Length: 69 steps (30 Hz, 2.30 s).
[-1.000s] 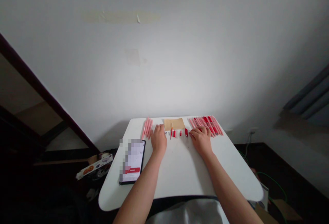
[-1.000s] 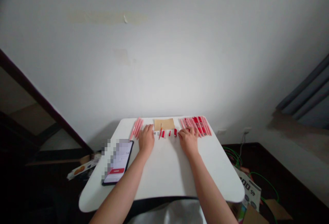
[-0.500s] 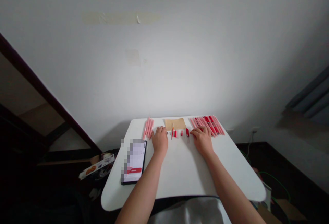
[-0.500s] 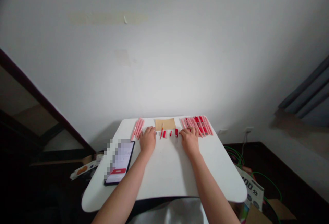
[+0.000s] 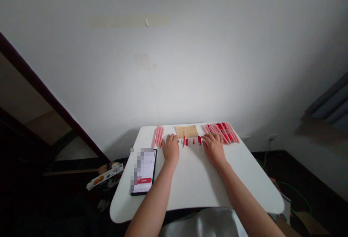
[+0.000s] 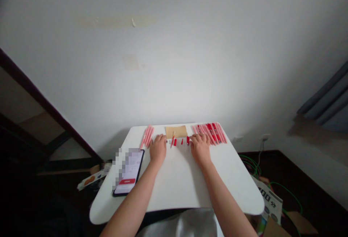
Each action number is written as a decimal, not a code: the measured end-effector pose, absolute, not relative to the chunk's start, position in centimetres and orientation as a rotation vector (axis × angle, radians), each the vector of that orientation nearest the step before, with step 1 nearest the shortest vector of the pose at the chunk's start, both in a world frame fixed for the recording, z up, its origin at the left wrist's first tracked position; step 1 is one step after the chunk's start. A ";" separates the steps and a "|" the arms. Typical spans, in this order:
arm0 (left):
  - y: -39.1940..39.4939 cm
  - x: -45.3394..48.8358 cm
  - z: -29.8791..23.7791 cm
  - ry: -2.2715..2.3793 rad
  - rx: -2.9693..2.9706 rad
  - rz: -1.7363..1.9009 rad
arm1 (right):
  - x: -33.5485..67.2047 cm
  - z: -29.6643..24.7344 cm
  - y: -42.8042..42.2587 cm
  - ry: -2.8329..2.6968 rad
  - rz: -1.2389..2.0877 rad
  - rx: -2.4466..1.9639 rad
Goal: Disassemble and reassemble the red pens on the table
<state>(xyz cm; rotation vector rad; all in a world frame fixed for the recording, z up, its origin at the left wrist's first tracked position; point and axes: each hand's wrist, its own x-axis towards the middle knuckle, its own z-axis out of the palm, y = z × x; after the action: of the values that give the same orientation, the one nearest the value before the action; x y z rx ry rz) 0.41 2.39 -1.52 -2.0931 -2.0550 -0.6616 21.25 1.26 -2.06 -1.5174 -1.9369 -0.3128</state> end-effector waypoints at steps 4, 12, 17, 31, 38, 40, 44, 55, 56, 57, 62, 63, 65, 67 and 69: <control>2.4 0.4 -1.5 -2.057 -2.086 -0.662 | 20.1 -2.0 0.9 -1.958 -0.313 -1.500; 2.3 0.6 -1.3 -2.062 -2.079 -0.670 | 18.7 -1.6 0.4 -2.043 -0.338 -1.546; 2.2 0.6 -1.2 -2.050 -2.078 -0.675 | 18.8 -1.5 0.5 -2.069 -0.312 -1.541; 2.3 0.3 -0.7 -2.072 -2.056 -0.783 | 19.9 -1.7 0.6 -1.969 -0.226 -1.409; 2.3 1.3 -0.7 -1.873 -2.042 -1.100 | 22.7 -1.5 1.0 -1.828 -0.290 -1.463; 2.0 2.3 -0.9 -1.806 -2.090 -1.130 | 22.9 -1.7 1.1 -1.833 -0.314 -1.517; 1.4 4.1 -0.8 -1.711 -2.203 -1.091 | 22.7 -1.8 1.0 -1.865 -0.319 -1.597; 1.9 4.7 -1.7 -1.636 -2.243 -1.001 | 22.2 -1.8 0.9 -1.890 -0.317 -1.646; 1.9 4.7 -1.7 -1.625 -2.254 -0.991 | 22.2 -1.8 0.9 -1.890 -0.320 -1.646; 1.9 4.7 -1.7 -1.616 -2.263 -0.981 | 22.2 -1.9 0.9 -1.890 -0.324 -1.645; 2.0 4.8 -1.7 -1.589 -2.280 -0.947 | 22.4 -2.1 1.0 -1.894 -0.354 -1.624; 2.0 4.8 -1.7 -1.589 -2.276 -0.949 | 22.4 -2.2 1.1 -1.896 -0.360 -1.615; 2.1 4.8 -1.8 -1.591 -2.269 -0.954 | 22.5 -2.3 1.2 -1.893 -0.366 -1.600; 2.1 4.7 -1.8 -1.588 -2.270 -0.957 | 22.7 -2.4 1.3 -1.885 -0.361 -1.596; 2.1 4.7 -1.8 -1.583 -2.271 -0.965 | 22.8 -2.5 1.4 -1.882 -0.346 -1.606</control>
<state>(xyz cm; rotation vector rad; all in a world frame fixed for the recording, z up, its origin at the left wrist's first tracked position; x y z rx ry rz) 4.71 2.09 -1.82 -2.2714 -1.5826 -0.9654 22.75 1.39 -2.45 -1.6061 -1.8820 -0.3465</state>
